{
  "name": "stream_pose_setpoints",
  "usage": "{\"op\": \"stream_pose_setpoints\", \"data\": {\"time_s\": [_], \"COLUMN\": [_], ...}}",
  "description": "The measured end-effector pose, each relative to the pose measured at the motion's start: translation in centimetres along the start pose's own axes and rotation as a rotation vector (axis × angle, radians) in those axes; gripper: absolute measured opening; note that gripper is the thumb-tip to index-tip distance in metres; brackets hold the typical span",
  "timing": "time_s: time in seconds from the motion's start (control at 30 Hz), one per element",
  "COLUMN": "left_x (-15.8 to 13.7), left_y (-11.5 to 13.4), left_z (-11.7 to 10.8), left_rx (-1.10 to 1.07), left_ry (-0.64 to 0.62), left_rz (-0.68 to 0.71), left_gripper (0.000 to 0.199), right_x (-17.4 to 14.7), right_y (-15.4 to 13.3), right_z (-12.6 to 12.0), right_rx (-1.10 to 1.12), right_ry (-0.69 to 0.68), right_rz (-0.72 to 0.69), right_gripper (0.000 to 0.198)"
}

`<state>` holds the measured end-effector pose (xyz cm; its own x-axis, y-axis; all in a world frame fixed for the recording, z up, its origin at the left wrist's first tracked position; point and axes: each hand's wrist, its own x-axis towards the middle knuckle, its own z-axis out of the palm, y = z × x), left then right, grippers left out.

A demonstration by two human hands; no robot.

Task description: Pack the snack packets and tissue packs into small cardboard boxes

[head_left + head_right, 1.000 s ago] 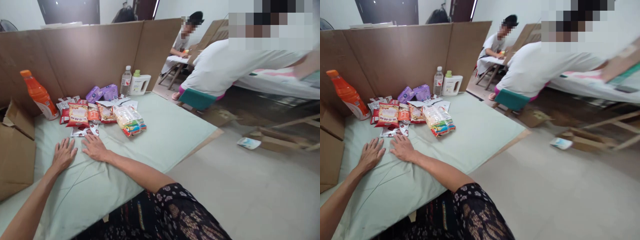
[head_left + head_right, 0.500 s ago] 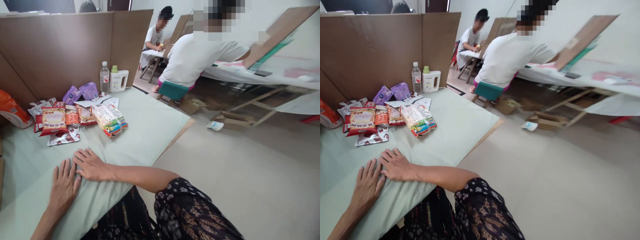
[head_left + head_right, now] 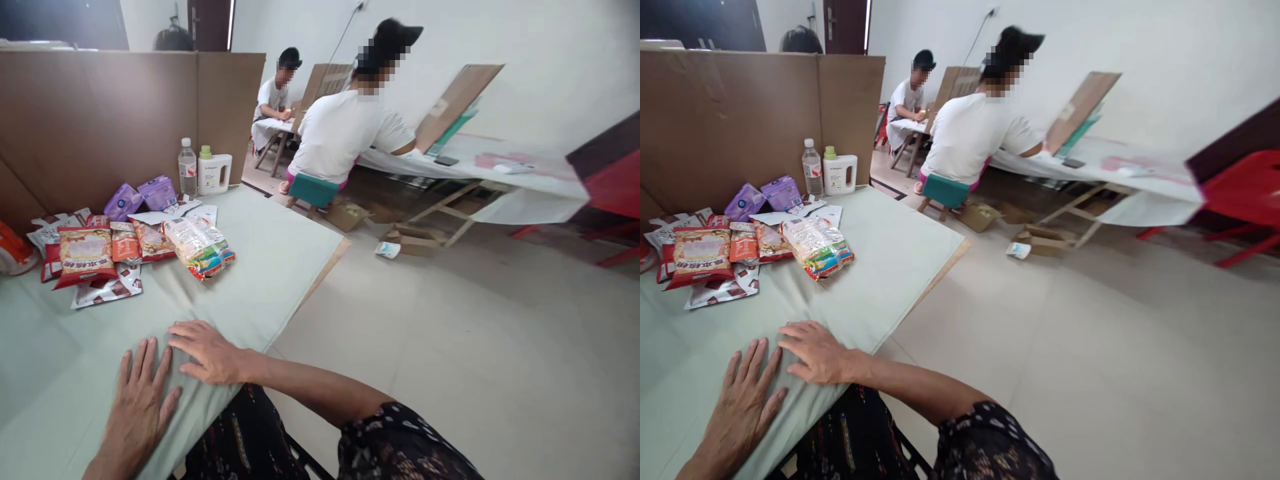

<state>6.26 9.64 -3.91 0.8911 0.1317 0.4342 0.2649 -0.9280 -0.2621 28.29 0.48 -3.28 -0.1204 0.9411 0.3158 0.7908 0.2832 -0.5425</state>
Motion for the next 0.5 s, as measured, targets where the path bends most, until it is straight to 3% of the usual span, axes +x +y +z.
{"op": "stream_pose_setpoints", "data": {"time_s": [0.1, 0.2, 0.33, 0.5], "left_x": [-0.1, -0.1, 0.2, 1.1], "left_y": [-0.1, -0.2, -0.3, -0.5], "left_z": [0.2, 0.3, 0.1, -0.7], "left_rx": [-0.016, -0.049, -0.089, -0.087], "left_ry": [-0.004, -0.008, -0.011, -0.029], "left_rz": [-0.003, -0.004, -0.004, 0.035], "left_gripper": [0.055, 0.056, 0.065, 0.072], "right_x": [-1.5, -3.8, -4.9, -0.4], "right_y": [3.9, 9.1, 17.0, 26.4], "right_z": [-2.9, -6.8, -12.1, -17.1], "right_rx": [0.129, 0.117, 0.004, -0.137], "right_ry": [0.366, 0.674, 0.790, 0.755], "right_rz": [0.204, 0.473, 0.679, 0.869], "right_gripper": [0.023, 0.030, 0.035, 0.052]}}
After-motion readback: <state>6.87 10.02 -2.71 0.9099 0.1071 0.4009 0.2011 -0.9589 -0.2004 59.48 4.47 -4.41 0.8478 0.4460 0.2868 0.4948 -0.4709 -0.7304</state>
